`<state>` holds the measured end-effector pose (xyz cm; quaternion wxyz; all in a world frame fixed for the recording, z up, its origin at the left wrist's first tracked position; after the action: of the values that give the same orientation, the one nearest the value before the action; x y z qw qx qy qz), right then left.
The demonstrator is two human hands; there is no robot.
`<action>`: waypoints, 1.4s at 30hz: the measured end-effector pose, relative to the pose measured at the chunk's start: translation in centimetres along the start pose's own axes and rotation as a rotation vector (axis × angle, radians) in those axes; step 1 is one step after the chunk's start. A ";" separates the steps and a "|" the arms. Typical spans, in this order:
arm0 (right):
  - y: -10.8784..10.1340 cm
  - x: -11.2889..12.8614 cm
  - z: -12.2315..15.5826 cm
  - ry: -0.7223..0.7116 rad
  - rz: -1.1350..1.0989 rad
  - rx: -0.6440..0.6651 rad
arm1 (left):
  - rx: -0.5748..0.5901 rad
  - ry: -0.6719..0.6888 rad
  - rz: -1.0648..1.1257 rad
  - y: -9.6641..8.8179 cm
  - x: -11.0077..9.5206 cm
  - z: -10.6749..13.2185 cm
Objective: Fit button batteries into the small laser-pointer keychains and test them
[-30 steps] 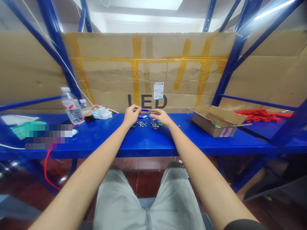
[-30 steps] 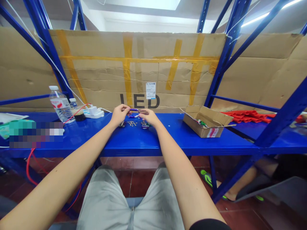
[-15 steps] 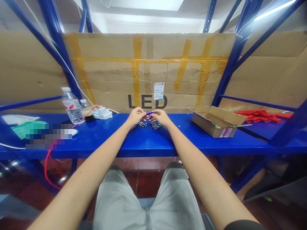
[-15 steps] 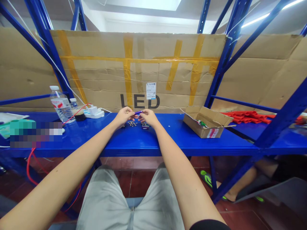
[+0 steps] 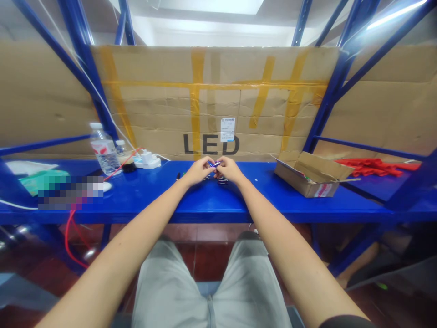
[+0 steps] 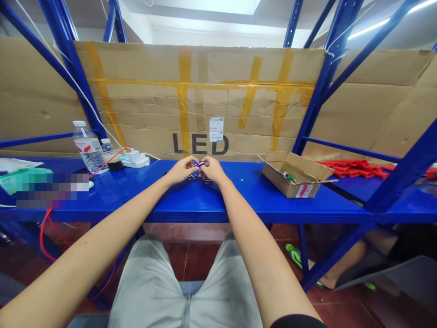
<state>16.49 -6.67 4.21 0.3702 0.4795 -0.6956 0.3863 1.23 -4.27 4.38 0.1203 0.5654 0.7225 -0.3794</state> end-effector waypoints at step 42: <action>-1.5 1.0 -0.5 -0.308 0.222 -0.245 | -0.130 -0.355 0.159 -0.2 1.3 -0.8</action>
<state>17.70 -6.96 5.56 0.2705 0.4049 -0.8340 0.2596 0.82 -2.73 4.22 0.3114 0.5358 0.6661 -0.4150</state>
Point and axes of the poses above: each hand's wrist, its own z-axis away from the middle knuckle, its own y-axis out of the palm, x = y × z, the point moved 3 cm from there along -z, towards the middle knuckle, and after that the axes turned 15 degrees about -x, right-handed, at the moved point
